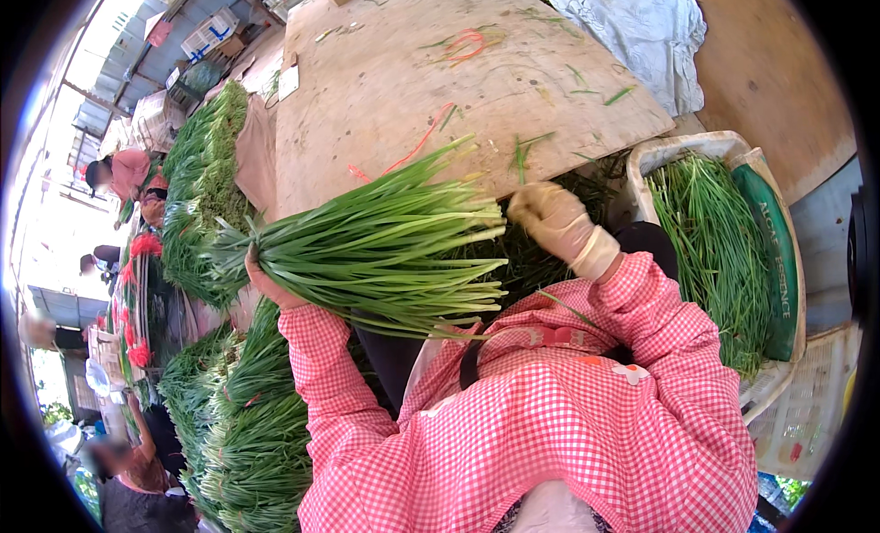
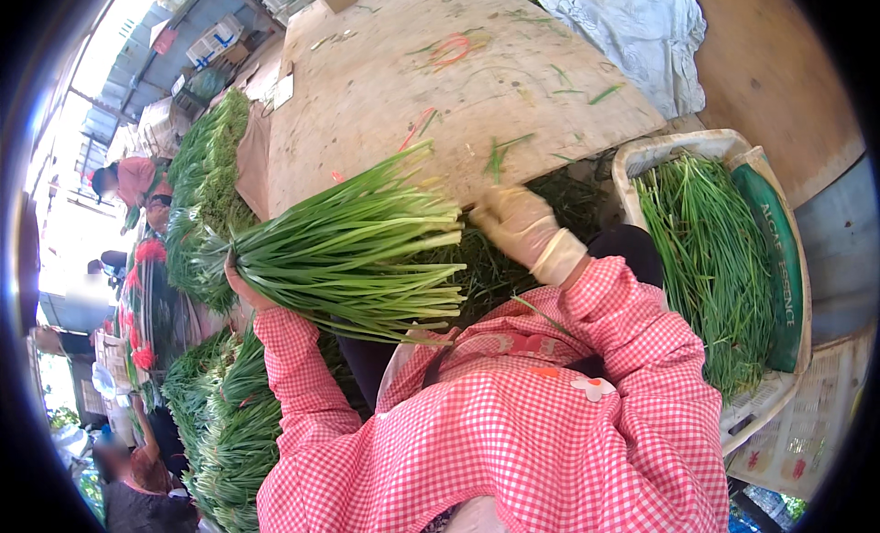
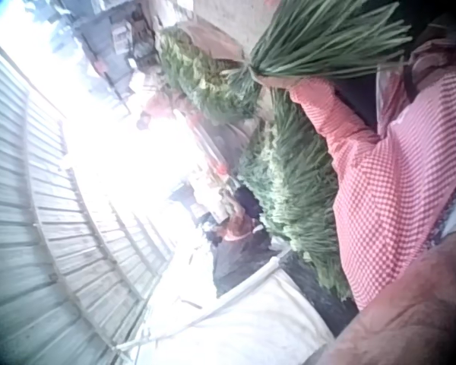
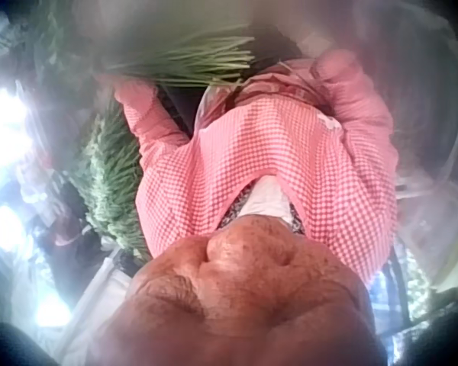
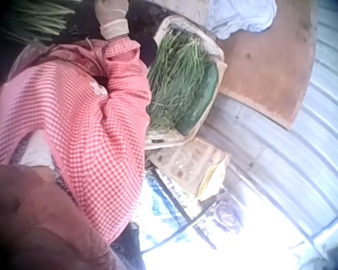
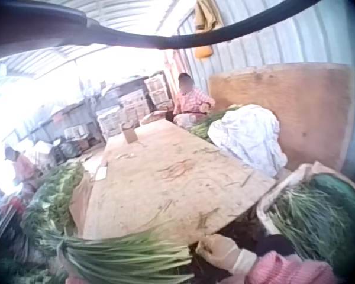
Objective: The person bundles green chives by hand, shaking the stems to remove debris and arranging them into organized bunches.
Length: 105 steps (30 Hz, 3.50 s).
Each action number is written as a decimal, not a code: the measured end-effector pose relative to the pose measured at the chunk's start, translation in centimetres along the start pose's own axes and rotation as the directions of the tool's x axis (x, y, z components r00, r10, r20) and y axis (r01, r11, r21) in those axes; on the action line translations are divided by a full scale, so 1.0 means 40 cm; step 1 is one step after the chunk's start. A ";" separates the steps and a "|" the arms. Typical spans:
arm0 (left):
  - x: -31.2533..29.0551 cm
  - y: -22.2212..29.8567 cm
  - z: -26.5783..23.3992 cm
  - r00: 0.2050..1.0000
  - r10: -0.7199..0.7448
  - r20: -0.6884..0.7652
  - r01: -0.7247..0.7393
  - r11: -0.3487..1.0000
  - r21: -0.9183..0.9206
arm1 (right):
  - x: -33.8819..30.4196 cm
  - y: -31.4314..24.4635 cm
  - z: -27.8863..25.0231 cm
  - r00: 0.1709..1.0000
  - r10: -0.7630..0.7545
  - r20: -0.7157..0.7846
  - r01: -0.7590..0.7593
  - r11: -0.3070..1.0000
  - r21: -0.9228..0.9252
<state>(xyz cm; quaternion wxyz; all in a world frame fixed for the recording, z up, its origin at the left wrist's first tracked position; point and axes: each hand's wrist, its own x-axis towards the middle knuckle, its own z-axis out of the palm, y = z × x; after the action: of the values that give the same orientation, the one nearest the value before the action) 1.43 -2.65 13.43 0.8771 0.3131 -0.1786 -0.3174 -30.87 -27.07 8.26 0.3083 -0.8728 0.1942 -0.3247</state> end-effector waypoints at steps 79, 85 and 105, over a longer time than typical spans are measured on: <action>-0.198 -0.574 0.131 0.601 -0.765 0.231 0.744 0.641 0.186 | -0.139 0.002 0.059 0.624 0.424 0.657 -0.725 -0.001 0.689; -0.197 -0.550 0.139 0.591 -0.779 0.212 0.773 0.621 0.126 | -0.124 -0.013 0.044 0.542 0.381 0.749 -0.786 -0.084 0.612; -0.185 -0.563 0.124 0.599 -0.788 0.143 0.725 0.610 0.319 | -0.146 0.047 0.099 0.683 0.517 0.516 -0.723 0.380 0.577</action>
<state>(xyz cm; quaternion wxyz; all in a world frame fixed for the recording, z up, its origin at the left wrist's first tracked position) -16.58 -13.42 1.33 0.5822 0.4113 -0.1804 -0.6777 -32.57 -23.64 2.03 0.7574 -0.5579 0.3173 -0.1196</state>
